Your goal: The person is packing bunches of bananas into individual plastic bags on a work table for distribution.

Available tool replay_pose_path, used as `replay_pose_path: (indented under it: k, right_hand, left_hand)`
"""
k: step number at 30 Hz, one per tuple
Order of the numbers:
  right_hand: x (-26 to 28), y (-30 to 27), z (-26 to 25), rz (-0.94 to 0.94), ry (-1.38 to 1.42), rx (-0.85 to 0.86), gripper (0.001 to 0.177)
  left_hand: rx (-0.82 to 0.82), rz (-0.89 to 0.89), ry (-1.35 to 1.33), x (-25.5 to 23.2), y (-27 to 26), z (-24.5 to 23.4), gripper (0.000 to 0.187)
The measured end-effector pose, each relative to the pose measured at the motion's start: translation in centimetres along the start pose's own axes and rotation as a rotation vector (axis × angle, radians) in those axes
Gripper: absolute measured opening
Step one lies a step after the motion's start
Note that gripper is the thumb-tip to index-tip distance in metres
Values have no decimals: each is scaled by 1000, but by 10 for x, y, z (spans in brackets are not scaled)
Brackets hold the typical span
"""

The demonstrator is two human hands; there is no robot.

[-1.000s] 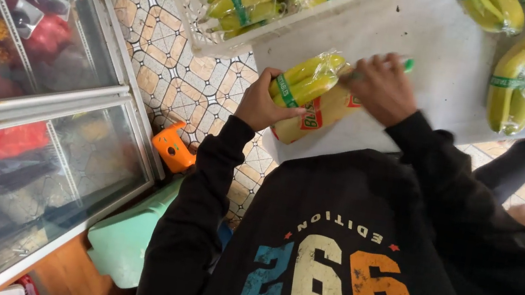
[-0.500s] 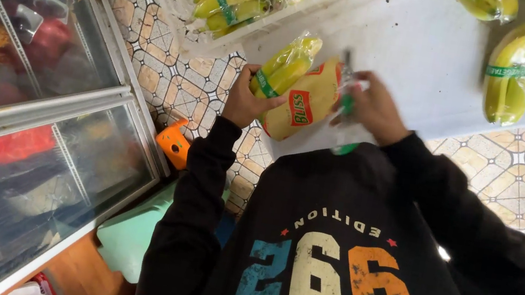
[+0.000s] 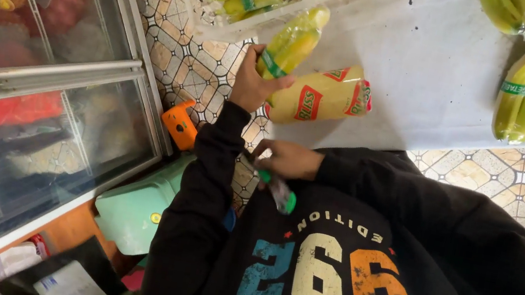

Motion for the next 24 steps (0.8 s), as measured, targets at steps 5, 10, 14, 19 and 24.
replay_pose_path:
  k: [5,10,14,19,24]
  right_hand:
    - [-38,13,-47,-80,47,-435,39]
    - [-44,11,-106,-105,214,-798,38]
    - [-29,31,-74,-4,93,-587,49]
    - [1,15,3,-150,-26,215,51]
    - [-8,3,-61,-78,406,-69,26]
  left_hand:
    - [-40,111,-110,-14,-2,-3,81]
    - [-62,144,-138,-22,-5,4,78]
    - [-91,148,-79,-22,-7,3,80]
    - [-110,154,-100,-47,0,-10,83]
    - [-205,191,-243,-78,-8,-31,63]
Point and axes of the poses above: each hand's wrist, its own y-axis towards the middle knuckle, its own z-axis out of the palm, x = y × z, the point moved 6 cm from there along y, towards the middle knuckle, and after that the axes turned 7 degrees about x, right-handed, at the moved point
